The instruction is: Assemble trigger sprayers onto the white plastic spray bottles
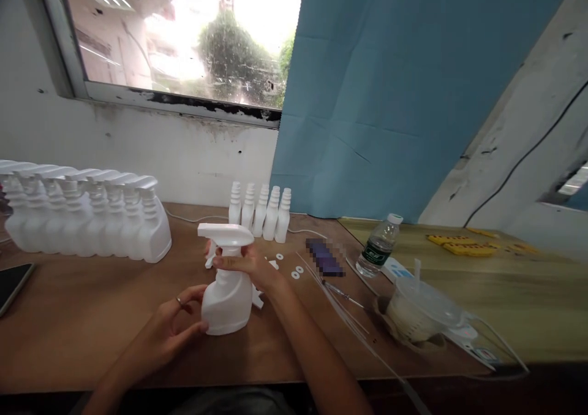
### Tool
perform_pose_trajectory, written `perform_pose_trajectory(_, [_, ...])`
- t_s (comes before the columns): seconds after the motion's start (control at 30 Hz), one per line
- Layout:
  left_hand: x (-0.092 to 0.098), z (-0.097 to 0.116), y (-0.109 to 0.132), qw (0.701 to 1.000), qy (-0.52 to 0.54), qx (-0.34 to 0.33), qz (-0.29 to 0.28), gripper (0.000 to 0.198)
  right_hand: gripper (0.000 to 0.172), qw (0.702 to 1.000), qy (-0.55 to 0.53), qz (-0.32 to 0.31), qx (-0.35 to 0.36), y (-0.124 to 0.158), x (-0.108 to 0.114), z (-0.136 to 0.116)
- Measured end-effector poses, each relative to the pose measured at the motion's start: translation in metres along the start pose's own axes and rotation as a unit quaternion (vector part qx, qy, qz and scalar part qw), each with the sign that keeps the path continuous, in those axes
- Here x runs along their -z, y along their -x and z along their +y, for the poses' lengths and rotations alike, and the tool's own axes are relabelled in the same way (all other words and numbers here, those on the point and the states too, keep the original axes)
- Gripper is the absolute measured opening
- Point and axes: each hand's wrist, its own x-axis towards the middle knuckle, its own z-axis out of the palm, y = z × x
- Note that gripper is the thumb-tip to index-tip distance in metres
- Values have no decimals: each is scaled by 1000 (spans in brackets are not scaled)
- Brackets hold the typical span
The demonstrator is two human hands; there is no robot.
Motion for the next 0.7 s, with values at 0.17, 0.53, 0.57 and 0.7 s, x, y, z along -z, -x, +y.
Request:
perform_pose_trajectory(0.17, [5, 6, -2, 995, -84, -11, 47, 28, 49, 984, 174, 34, 8, 18, 6, -1])
perform_pose_trajectory(0.53, [87, -19, -64, 901, -334, 229, 156, 28, 39, 958, 231, 136, -104, 104, 48, 30])
perform_pose_trajectory(0.57, [90, -21, -70, 898, -338, 234, 159, 31, 38, 949, 252, 147, -115, 106, 51, 34])
perform_pose_trajectory(0.7, [97, -28, -82, 874, -372, 257, 175, 46, 34, 911, 344, 177, -143, 113, 62, 50])
